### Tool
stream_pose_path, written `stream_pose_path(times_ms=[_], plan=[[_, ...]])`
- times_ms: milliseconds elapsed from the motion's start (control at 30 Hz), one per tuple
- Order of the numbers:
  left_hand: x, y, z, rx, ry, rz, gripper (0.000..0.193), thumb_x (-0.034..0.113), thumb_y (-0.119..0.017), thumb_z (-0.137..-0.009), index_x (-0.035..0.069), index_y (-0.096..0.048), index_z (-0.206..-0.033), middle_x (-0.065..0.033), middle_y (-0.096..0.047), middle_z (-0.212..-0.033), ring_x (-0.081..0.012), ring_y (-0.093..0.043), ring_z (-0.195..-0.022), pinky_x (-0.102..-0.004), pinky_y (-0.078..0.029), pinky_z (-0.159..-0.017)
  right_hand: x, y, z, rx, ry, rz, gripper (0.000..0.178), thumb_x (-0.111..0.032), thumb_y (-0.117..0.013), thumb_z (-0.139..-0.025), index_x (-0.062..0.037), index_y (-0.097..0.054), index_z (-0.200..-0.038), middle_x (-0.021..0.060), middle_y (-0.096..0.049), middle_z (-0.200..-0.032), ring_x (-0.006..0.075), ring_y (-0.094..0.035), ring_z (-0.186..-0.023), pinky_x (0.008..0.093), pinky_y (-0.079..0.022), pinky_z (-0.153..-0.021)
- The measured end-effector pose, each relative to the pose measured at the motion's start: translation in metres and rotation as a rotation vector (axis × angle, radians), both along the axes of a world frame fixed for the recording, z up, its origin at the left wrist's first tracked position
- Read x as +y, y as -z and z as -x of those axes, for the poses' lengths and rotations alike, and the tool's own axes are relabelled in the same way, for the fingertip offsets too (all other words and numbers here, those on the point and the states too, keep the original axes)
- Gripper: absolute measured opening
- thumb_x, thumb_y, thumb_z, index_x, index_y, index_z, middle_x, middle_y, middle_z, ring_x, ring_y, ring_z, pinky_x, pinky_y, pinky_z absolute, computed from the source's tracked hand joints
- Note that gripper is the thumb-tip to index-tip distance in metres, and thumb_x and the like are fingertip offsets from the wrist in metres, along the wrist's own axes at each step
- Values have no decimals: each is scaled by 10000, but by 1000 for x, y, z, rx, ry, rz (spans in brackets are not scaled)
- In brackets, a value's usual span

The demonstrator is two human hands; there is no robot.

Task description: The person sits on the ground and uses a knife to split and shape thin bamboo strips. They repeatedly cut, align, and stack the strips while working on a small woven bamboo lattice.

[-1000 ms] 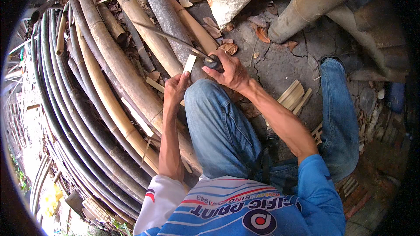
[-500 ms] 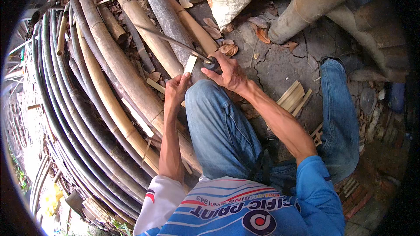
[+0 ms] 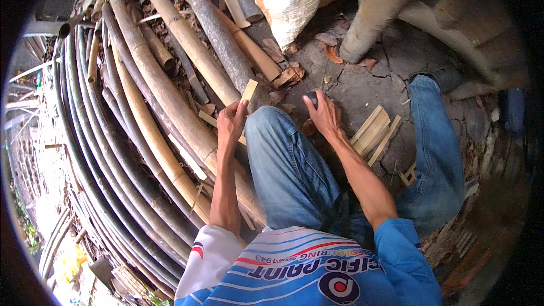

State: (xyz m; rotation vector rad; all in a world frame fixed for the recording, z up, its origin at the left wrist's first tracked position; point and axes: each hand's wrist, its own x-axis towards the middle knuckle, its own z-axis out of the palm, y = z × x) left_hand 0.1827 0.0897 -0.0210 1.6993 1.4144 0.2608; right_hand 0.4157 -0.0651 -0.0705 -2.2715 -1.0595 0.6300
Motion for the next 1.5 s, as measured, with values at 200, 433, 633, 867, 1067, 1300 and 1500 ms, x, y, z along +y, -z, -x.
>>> stream_pose_path(times_ms=[200, 433, 633, 867, 1067, 1300, 1500], plan=[[-42, -110, -37, -24, 85, -111, 481, 445, -586, -944, 9, -621, -745, -13, -506, -585, -89, -456, -551, -274, -374, -525, -51, 27, -27, -305, 29, 7, 439, -382, -586, -936, -14, -586, -1175, 217, -669, -941, 402, -652, -905, 478, -512, -781], [-73, -117, -45, -113, 196, -74, 453, 415, -606, -948, 18, -603, -731, 12, -487, -599, -71, -426, -552, -252, -325, -500, 7, -148, -39, 372, -328, -498, 295, -237, -593, -922, 32, -663, -1021, 165, -697, -892, 264, -671, -810, 374, -509, -747], [-102, -122, -58, -95, 347, -108, 459, 398, -594, -957, 2, -565, -727, -1, -419, -598, -88, -370, -568, -280, -316, -510, -36, -175, -36, 243, -348, -509, 191, -145, -650, -838, 30, -664, -914, 159, -685, -813, 213, -662, -756, 354, -503, -694], [-139, -131, -76, -46, 468, -163, 402, 347, -584, -960, -30, -610, -822, -110, -492, -611, -174, -423, -574, -341, -382, -563, -81, -164, -34, 238, -256, -472, 181, -125, -653, -841, 31, -563, -820, 147, -627, -752, 228, -629, -714, 364, -483, -659], [-162, -126, -84, 59, 458, -253, 391, 380, -552, -962, 15, -681, -908, -222, -634, -774, -412, -614, -746, -443, -457, -663, -96, -133, -24, 154, -175, -444, 162, -95, -607, -879, 20, -493, -887, 162, -554, -839, 307, -565, -791, 416, -442, -725], [-175, -118, -79, 164, 505, -373, 400, 385, -543, -963, 14, -669, -881, -236, -629, -766, -442, -604, -756, -469, -453, -654, -101, -113, -7, 180, -133, -431, 142, -79, -588, -887, 16, -483, -883, 182, -523, -861, 356, -545, -842, 440, -429, -769], [-177, -110, -84, 195, 525, -447, 385, 366, -539, -964, 23, -672, -851, -238, -641, -785, -450, -614, -782, -497, -462, -656, -107, -107, -1, 176, -32, -481, 145, -73, -601, -883, 13, -484, -875, 188, -527, -860, 358, -545, -834, 437, -428, -752]])
